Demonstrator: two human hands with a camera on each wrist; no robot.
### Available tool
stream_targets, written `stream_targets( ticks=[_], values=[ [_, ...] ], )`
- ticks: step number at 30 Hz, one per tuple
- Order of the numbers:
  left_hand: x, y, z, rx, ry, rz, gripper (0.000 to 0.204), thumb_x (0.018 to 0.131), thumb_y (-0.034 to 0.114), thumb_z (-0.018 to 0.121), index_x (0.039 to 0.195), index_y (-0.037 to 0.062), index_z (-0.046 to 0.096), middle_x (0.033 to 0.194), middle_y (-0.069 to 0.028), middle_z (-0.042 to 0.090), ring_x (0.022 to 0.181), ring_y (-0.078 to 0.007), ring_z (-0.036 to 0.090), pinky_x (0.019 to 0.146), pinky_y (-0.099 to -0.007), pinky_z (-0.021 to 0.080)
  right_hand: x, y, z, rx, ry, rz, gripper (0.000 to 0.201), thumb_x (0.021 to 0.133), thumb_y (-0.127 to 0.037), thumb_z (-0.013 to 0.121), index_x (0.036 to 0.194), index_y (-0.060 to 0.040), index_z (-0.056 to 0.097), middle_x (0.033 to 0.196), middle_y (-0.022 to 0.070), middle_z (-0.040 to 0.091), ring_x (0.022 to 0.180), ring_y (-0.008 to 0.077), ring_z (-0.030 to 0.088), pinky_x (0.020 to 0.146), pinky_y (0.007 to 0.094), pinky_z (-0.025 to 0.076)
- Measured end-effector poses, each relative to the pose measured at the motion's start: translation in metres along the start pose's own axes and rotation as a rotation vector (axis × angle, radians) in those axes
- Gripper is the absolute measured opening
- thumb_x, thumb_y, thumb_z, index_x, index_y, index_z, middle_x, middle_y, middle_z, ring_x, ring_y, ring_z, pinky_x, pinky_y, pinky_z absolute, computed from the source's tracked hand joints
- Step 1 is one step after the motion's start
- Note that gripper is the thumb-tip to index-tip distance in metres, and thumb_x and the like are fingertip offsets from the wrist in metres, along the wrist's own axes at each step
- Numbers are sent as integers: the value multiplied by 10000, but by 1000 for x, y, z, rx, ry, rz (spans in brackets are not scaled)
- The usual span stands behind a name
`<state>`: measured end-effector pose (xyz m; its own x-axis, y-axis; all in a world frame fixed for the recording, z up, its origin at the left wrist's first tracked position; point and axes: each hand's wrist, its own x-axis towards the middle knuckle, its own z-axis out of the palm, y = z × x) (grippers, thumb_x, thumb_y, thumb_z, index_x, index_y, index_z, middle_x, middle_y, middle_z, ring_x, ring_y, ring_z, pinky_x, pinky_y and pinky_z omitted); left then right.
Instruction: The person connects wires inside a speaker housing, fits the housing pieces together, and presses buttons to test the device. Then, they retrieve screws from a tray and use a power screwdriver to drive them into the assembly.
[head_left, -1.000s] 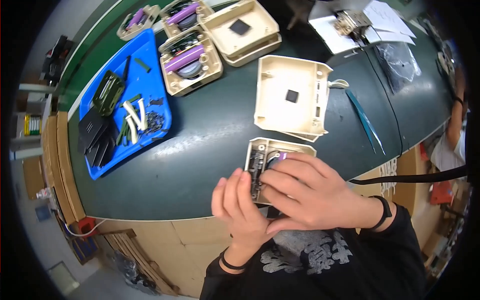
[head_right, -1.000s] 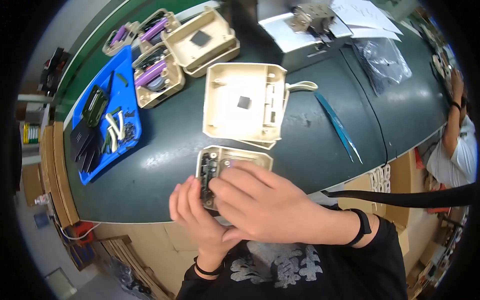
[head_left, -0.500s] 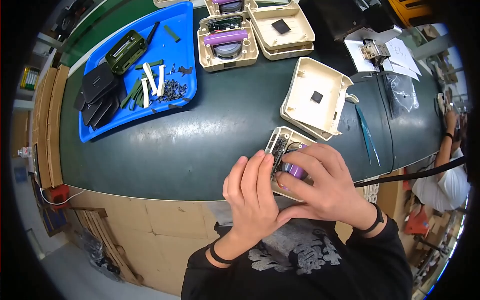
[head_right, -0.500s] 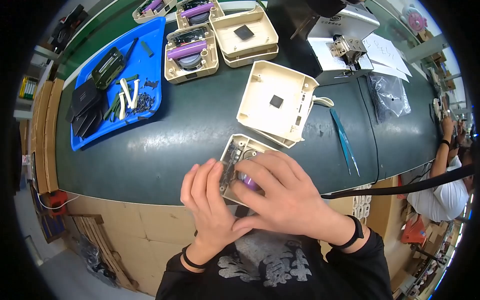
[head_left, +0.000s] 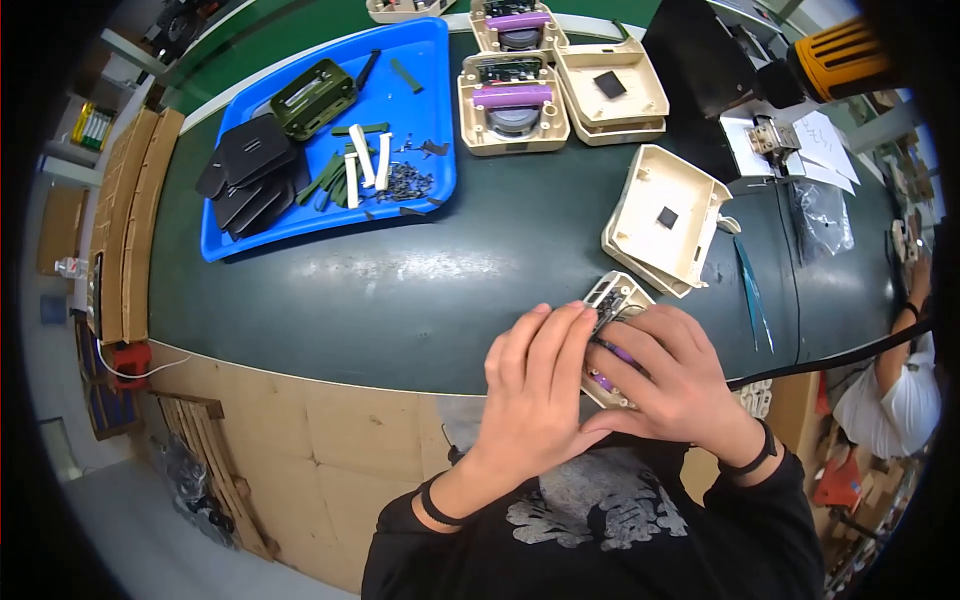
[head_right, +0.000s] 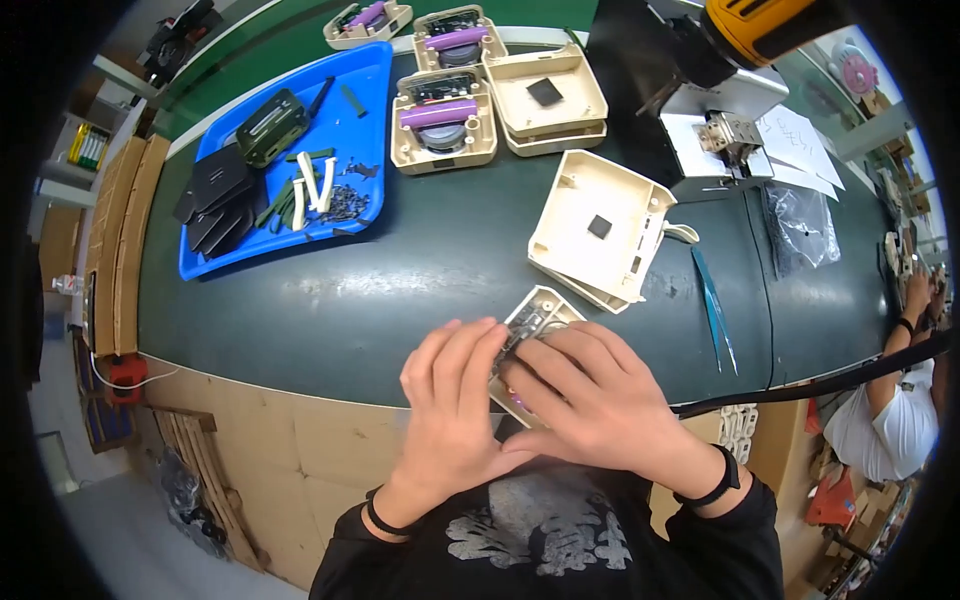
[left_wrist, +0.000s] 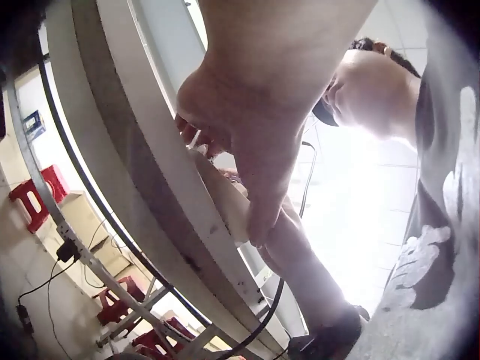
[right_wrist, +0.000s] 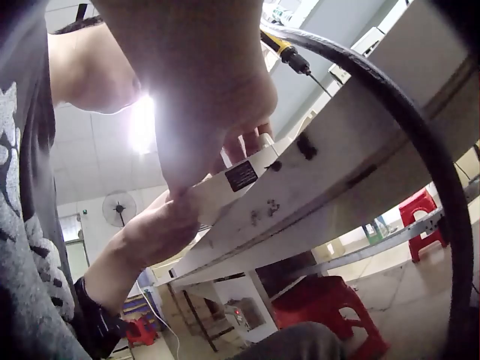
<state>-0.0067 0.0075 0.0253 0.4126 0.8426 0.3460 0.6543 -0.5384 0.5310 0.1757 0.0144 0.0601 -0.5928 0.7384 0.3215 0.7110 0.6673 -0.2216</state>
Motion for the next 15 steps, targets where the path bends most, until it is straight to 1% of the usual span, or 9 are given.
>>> stream_targets(
  ticks=[1, 8, 10, 15],
  values=[
    [0, 0, 0, -23, -5, -10, 969, 550, 384, 866, 1336, -24, 473, 1369, -136, 473, 1268, -368, 400, 1041, -472, 311, -1, 0, 0, 1, -10, -2, 498, 748, -476, 695, 1025, -64, 658, 1103, 70, 597, 996, 257, 567, 918, 405, 478],
    [7, -5, -13, -68, -59, 35, 984, 529, 354, 877, 1348, -4, 468, 1367, -127, 467, 1271, -358, 406, 1042, -474, 317, 1, -5, -3, -11, -57, 26, 536, 712, -480, 727, 1021, -46, 669, 1091, 66, 602, 1001, 250, 560, 928, 404, 456],
    [10, -7, -16, -82, -115, 62, 991, 522, 344, 881, 1354, 2, 465, 1369, -126, 465, 1278, -349, 407, 1050, -479, 315, 1, -6, -2, -11, -42, 25, 545, 708, -486, 729, 1018, -42, 669, 1085, 67, 600, 989, 249, 561, 918, 401, 456],
    [14, -11, -23, -118, -169, 103, 998, 517, 331, 880, 1361, 2, 461, 1375, -123, 466, 1284, -347, 415, 1056, -468, 325, -1, -9, 0, -24, -9, 34, 579, 686, -509, 739, 1010, -34, 666, 1060, 71, 595, 946, 249, 560, 896, 395, 455]
  ],
)
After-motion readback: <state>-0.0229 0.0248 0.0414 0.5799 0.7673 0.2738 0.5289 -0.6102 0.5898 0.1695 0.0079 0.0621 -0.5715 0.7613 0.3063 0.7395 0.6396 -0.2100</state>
